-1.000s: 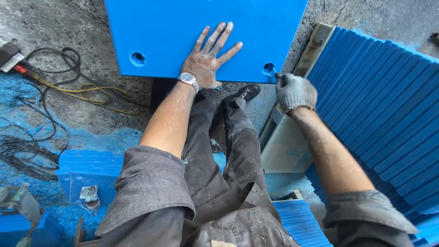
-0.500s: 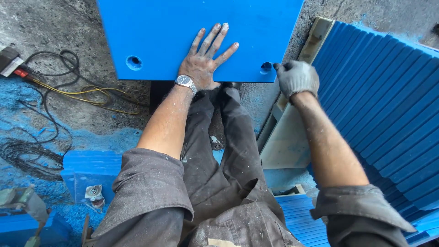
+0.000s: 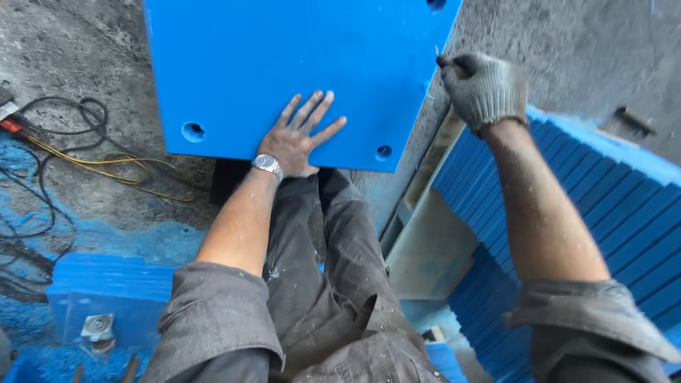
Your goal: The recorder is cleaning and deburring the edges and holes of blue plastic blocks using a small hand tool.
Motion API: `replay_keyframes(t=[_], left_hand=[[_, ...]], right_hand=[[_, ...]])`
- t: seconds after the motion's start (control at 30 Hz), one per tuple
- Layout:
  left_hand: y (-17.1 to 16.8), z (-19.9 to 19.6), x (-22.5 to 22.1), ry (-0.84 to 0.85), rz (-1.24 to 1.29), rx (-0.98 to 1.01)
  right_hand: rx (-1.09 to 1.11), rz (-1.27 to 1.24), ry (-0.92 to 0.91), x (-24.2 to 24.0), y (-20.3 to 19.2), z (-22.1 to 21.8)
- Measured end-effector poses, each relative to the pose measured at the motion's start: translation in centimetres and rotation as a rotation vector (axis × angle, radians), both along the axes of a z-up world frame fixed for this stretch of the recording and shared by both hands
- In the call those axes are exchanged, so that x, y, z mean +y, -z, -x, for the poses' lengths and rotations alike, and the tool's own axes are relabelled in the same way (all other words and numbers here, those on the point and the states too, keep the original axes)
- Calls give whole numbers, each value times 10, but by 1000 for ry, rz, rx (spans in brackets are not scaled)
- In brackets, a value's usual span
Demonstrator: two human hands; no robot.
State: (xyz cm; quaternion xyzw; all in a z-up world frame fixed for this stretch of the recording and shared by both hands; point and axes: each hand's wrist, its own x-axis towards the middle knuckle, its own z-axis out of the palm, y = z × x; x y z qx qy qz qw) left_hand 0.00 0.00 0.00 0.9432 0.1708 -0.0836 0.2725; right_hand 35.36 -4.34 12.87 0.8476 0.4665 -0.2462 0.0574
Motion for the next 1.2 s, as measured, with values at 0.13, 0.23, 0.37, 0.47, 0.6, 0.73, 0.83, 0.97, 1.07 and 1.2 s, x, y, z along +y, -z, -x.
replay_keyframes(t=[0.13,0.23,0.37,0.47,0.6,0.73,0.83,0.97,1.07,1.2], left_hand=[[-4,-1,-12,7,41,-1],[-3,-3,-13,5,20,40],[-3,-4,-14,22,18,71],[-3,-5,-15,25,19,74],[-5,-8,-13,35,13,84],[-9,-7,-12,50,37,98],[-9,-7,-10,40,28,72],[-10,-6,-10,31,26,47],[-11,-6,-10,53,18,77],[-12,-8,-10,77,27,117]], right_hand=[[-207,36,-384,44,2,-30],[-323,151,-554,71,27,-50],[-475,85,-812,80,50,-65],[-357,219,-856,83,68,-85],[-257,110,-905,97,48,-92],[-309,141,-878,87,27,-88],[-60,277,-471,62,43,-84],[-111,340,-393,73,28,-33],[-176,403,-384,90,45,-29],[-170,353,-506,117,36,-38]])
